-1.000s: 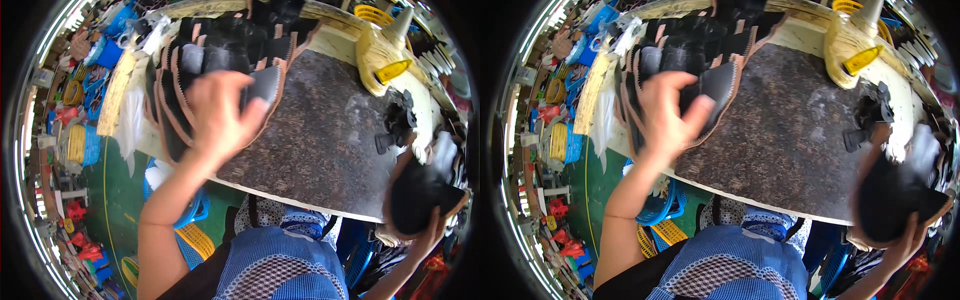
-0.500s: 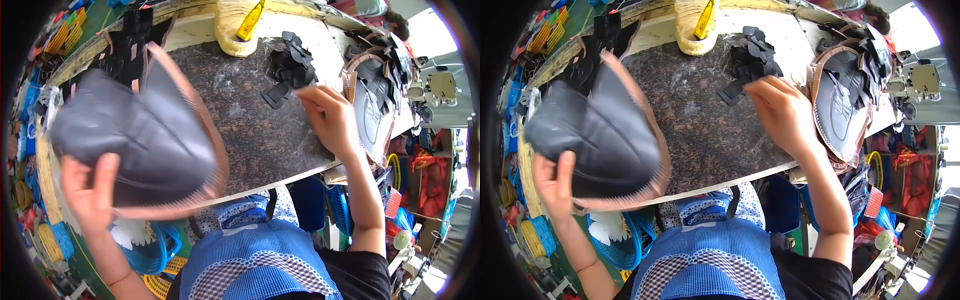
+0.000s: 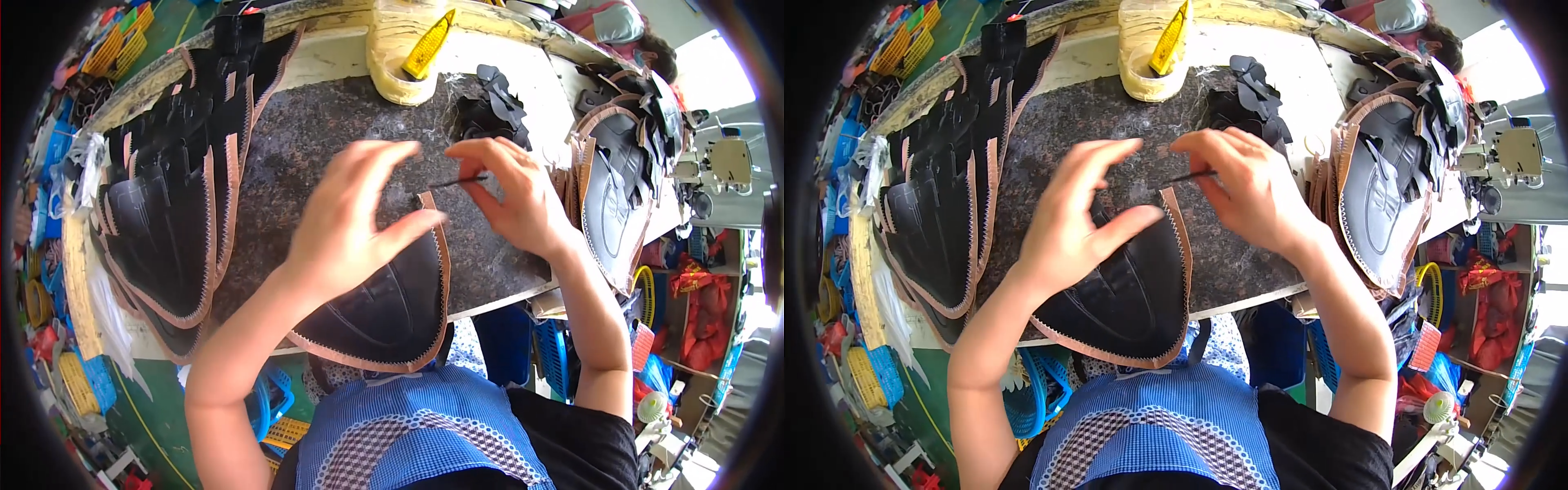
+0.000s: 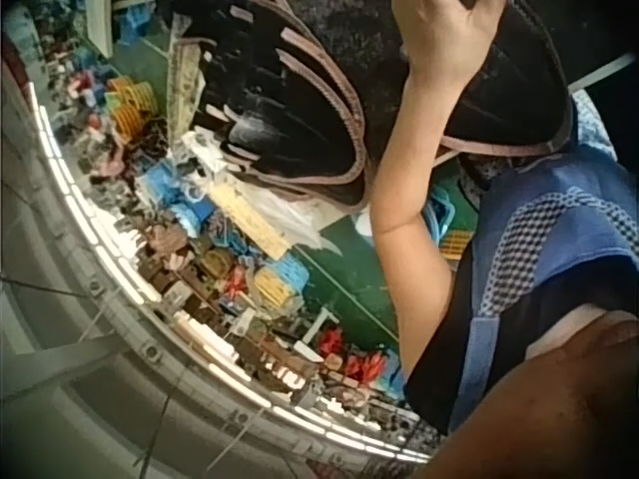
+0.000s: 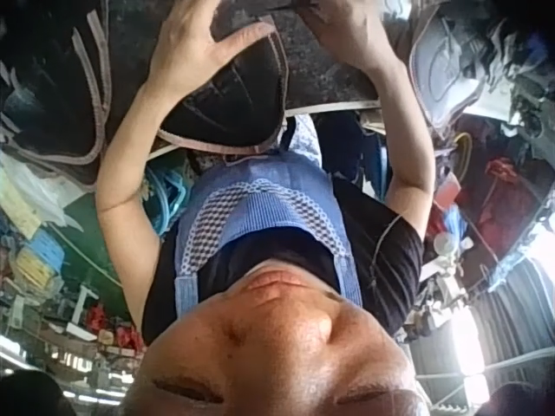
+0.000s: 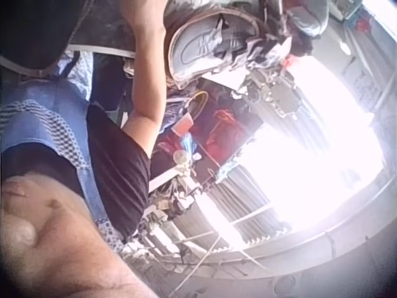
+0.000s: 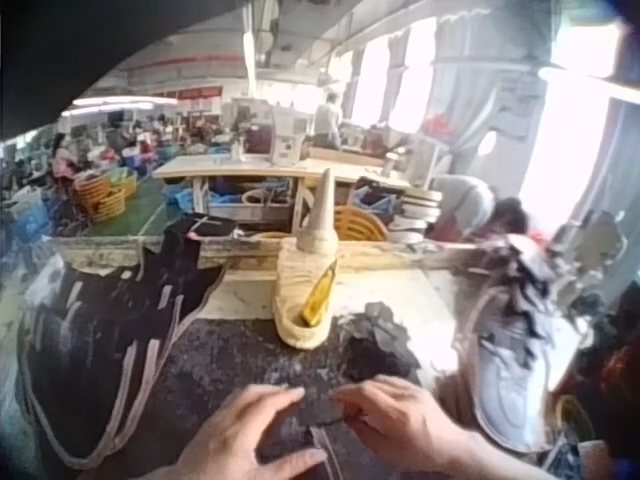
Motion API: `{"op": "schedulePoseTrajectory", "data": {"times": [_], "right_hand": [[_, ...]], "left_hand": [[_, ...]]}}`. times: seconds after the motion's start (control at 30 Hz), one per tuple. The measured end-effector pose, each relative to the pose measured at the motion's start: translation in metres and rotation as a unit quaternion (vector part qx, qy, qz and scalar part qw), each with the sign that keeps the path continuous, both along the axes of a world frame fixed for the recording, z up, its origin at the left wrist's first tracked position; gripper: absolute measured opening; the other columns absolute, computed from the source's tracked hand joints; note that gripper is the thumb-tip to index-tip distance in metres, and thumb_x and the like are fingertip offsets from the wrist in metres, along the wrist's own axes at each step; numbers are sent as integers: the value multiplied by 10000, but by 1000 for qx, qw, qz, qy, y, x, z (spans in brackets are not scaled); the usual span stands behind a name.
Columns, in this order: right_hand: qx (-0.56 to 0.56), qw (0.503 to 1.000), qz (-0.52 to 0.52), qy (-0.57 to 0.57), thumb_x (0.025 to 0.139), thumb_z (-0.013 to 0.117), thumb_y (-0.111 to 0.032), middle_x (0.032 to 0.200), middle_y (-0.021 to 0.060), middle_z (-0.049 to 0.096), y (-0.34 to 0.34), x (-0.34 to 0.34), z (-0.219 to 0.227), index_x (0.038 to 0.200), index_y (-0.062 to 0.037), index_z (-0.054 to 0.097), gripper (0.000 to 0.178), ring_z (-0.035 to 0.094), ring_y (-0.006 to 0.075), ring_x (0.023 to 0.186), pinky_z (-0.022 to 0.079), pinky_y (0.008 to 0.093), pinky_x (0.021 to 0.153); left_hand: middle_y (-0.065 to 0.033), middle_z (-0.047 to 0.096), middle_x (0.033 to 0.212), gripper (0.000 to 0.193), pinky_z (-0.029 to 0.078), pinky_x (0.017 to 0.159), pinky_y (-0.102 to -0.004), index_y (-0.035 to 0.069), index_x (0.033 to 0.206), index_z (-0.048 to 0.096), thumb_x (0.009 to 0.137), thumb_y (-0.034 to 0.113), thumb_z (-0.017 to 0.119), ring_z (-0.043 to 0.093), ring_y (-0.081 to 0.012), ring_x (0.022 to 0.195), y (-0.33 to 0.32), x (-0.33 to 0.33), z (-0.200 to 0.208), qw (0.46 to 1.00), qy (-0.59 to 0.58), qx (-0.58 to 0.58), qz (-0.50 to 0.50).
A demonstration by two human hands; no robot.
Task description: Manually attaching small leather components to shoe uppers on a workbench.
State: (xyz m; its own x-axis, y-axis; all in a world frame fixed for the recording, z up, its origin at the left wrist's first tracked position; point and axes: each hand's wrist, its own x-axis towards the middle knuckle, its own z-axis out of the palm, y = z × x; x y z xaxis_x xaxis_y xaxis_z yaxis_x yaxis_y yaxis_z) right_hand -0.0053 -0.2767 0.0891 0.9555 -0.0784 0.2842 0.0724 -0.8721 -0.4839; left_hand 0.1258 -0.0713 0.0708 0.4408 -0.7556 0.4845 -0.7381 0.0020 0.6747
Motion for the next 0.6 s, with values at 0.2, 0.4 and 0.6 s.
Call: {"op": "schedulePoseTrajectory", "data": {"times": [0.2,0.4,0.6], "right_hand": [[10,991,28,-132,758,734,91,910,105,682,20,-9,3,1094,-27,635,370,682,313,809,562,383,719],[75,982,-164,-48,748,778,63,942,104,701,5,-23,-8,900,-33,712,191,704,268,870,567,334,793],[57,984,-45,-165,715,888,-154,953,105,685,70,8,8,988,-34,709,347,682,296,801,564,357,743]], "left_hand": [[17,672,740,260,528,653,-256,21,903,739,941,275,776,656,-113,694,-35,20,-11,886,433,102,-131],[109,506,664,248,281,494,-163,163,759,652,982,239,729,426,24,569,4,43,0,821,565,43,69],[108,423,609,391,257,482,-224,110,680,524,1034,207,662,326,14,564,20,23,-3,906,422,-14,39]]}}
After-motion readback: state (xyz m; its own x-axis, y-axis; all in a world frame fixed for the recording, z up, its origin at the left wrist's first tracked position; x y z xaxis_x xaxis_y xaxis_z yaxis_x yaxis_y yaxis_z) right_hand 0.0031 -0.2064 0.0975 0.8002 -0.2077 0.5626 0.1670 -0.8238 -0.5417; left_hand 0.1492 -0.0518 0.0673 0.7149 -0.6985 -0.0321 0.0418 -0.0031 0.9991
